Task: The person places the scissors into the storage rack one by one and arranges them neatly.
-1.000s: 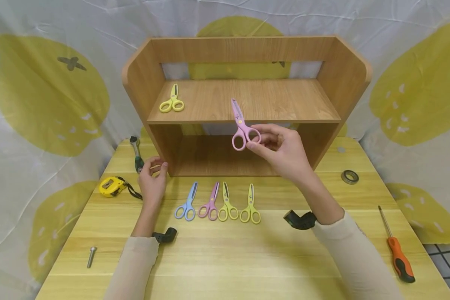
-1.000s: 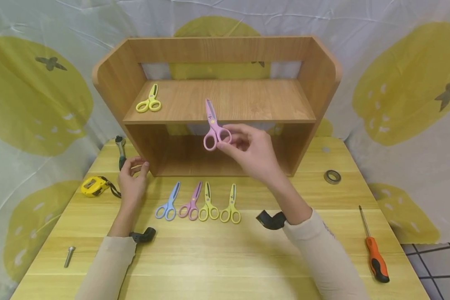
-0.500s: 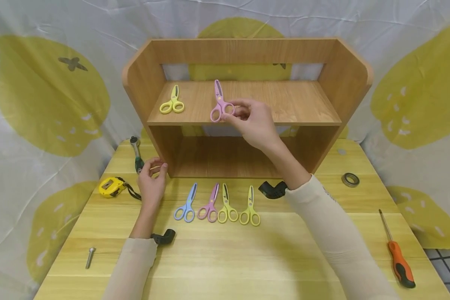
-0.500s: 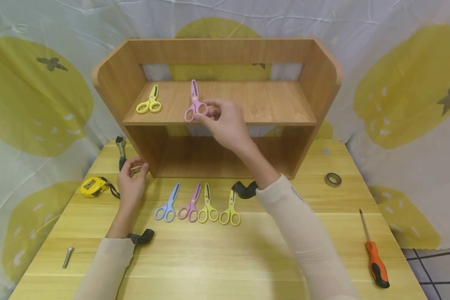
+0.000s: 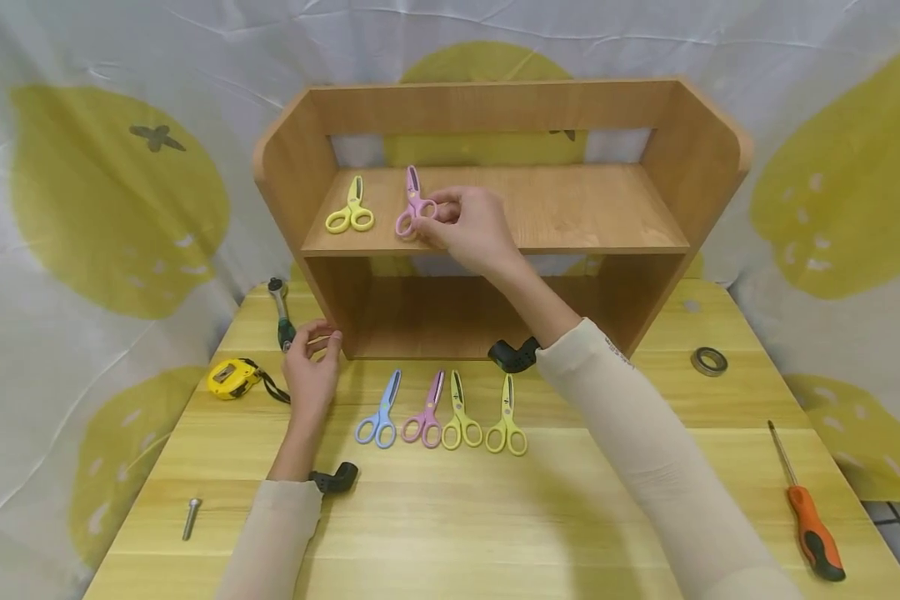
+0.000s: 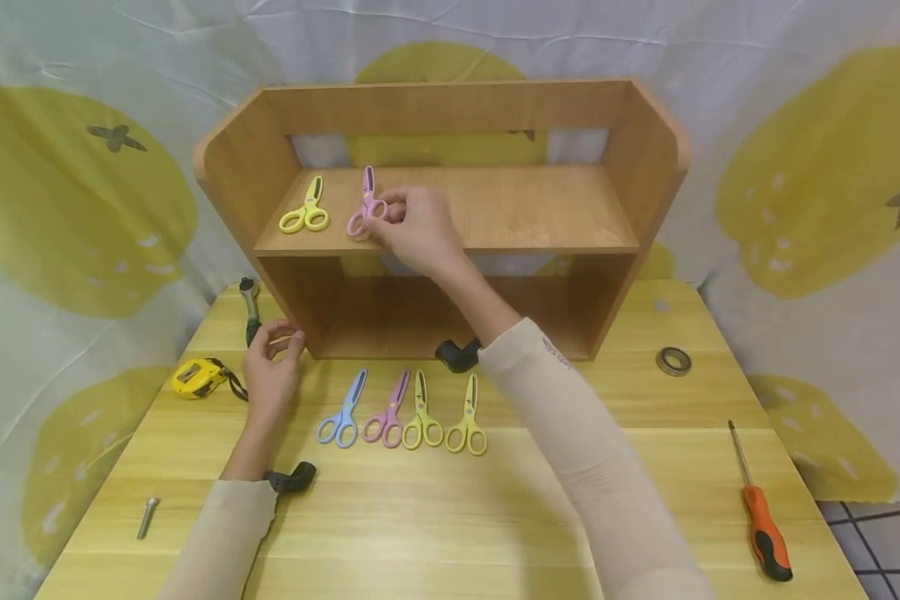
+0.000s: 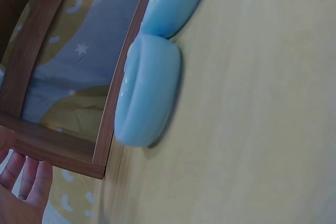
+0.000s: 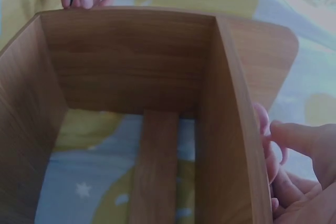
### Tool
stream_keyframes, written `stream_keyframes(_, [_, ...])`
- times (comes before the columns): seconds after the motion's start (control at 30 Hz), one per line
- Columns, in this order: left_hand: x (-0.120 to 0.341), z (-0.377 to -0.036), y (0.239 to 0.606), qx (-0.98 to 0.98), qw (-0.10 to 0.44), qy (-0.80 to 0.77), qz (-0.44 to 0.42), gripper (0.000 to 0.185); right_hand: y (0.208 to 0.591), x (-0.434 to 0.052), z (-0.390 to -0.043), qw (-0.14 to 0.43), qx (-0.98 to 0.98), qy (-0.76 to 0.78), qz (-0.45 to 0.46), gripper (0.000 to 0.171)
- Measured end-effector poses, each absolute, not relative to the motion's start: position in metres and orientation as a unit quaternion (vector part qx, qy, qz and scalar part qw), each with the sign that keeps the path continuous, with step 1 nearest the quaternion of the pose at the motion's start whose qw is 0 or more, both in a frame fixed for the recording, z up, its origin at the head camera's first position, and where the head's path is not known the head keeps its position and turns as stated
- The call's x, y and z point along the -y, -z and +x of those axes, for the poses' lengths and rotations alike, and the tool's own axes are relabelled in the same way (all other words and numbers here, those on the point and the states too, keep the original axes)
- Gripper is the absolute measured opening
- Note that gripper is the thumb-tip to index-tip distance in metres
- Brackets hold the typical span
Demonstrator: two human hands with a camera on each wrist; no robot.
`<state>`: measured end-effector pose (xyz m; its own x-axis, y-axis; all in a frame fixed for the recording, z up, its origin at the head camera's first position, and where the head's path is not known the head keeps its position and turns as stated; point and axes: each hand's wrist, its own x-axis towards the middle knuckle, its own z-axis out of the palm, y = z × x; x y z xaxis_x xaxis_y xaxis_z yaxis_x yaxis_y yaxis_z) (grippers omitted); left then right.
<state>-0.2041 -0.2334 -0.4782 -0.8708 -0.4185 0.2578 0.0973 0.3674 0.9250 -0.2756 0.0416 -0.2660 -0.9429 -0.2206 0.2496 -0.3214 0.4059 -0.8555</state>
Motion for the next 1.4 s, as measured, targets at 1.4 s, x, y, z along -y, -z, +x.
stream_keyframes(1.4, [0.235, -0.205, 0.48, 0.793, 0.241, 0.55, 0.1, 0.027, 0.267, -0.041, -0.276, 0.049, 0.872, -0.451, 0.184, 0.049])
